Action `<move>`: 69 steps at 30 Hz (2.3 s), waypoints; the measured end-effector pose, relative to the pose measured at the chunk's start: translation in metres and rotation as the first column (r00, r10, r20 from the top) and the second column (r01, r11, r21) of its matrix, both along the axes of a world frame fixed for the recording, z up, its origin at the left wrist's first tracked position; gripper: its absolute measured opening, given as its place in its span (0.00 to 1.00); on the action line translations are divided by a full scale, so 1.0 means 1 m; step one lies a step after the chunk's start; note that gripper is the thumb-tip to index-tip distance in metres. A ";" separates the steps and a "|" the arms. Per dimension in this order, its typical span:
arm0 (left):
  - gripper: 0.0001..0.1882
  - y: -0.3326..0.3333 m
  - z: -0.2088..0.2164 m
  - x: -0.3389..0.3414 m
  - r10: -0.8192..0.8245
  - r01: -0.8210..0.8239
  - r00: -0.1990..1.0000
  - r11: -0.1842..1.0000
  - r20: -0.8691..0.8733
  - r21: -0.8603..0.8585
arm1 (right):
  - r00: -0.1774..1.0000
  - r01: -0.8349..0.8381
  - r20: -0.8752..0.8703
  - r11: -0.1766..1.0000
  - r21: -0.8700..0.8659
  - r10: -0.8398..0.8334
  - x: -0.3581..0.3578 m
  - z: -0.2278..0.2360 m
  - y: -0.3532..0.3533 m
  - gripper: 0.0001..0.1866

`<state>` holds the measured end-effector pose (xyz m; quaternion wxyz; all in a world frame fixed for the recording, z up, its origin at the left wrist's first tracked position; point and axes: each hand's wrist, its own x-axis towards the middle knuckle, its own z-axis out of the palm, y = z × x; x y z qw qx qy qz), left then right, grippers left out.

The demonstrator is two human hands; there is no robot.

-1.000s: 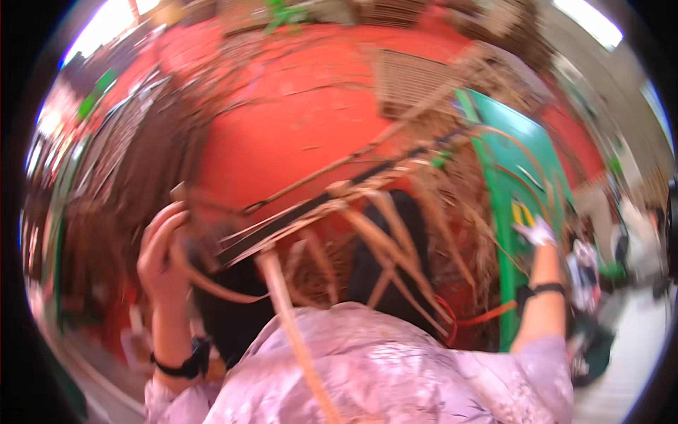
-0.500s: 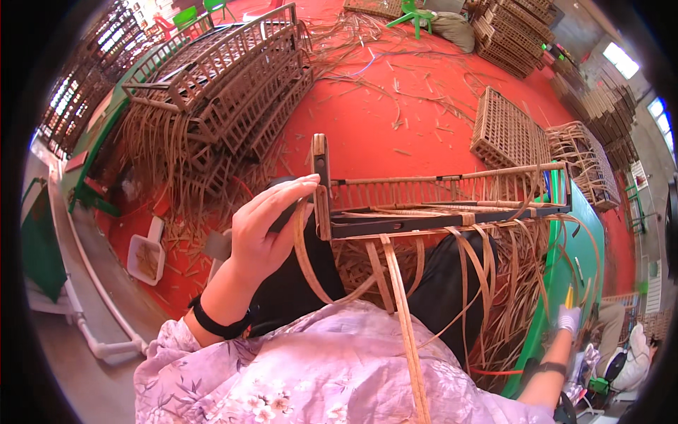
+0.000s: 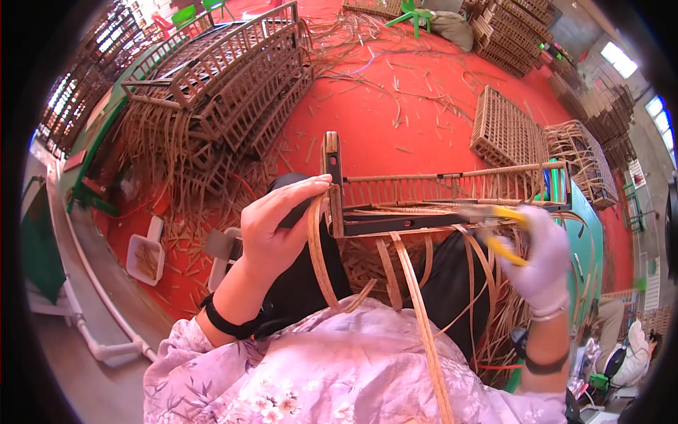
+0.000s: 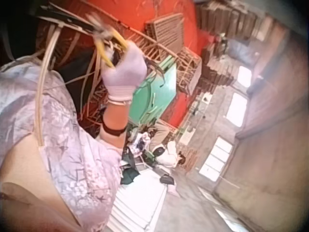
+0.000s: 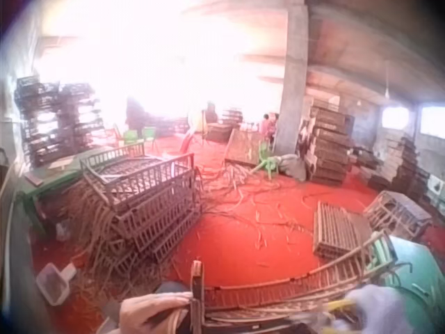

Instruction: The recorder is assembling a wooden frame using rattan or bamboo strips, a pneumatic nail gun, and pliers.

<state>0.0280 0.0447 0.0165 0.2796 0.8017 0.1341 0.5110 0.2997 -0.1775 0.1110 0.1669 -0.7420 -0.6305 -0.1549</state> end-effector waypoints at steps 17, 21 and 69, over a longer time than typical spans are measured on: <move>0.12 -0.006 0.001 -0.002 -0.059 0.060 0.998 0.998 0.026 -0.006 | 0.982 -0.158 0.051 0.936 -0.316 0.183 -0.044 -0.013 0.090 0.23; 0.11 -0.006 0.000 -0.004 -0.061 0.061 0.998 0.998 0.022 -0.009 | 0.972 -0.159 0.118 0.941 -0.298 0.202 -0.046 -0.011 0.094 0.19; 0.19 0.013 -0.005 -0.004 0.137 -0.249 0.958 0.835 -0.252 -0.491 | -0.214 0.869 0.115 -0.243 -0.431 -0.970 0.195 -0.130 -0.291 0.46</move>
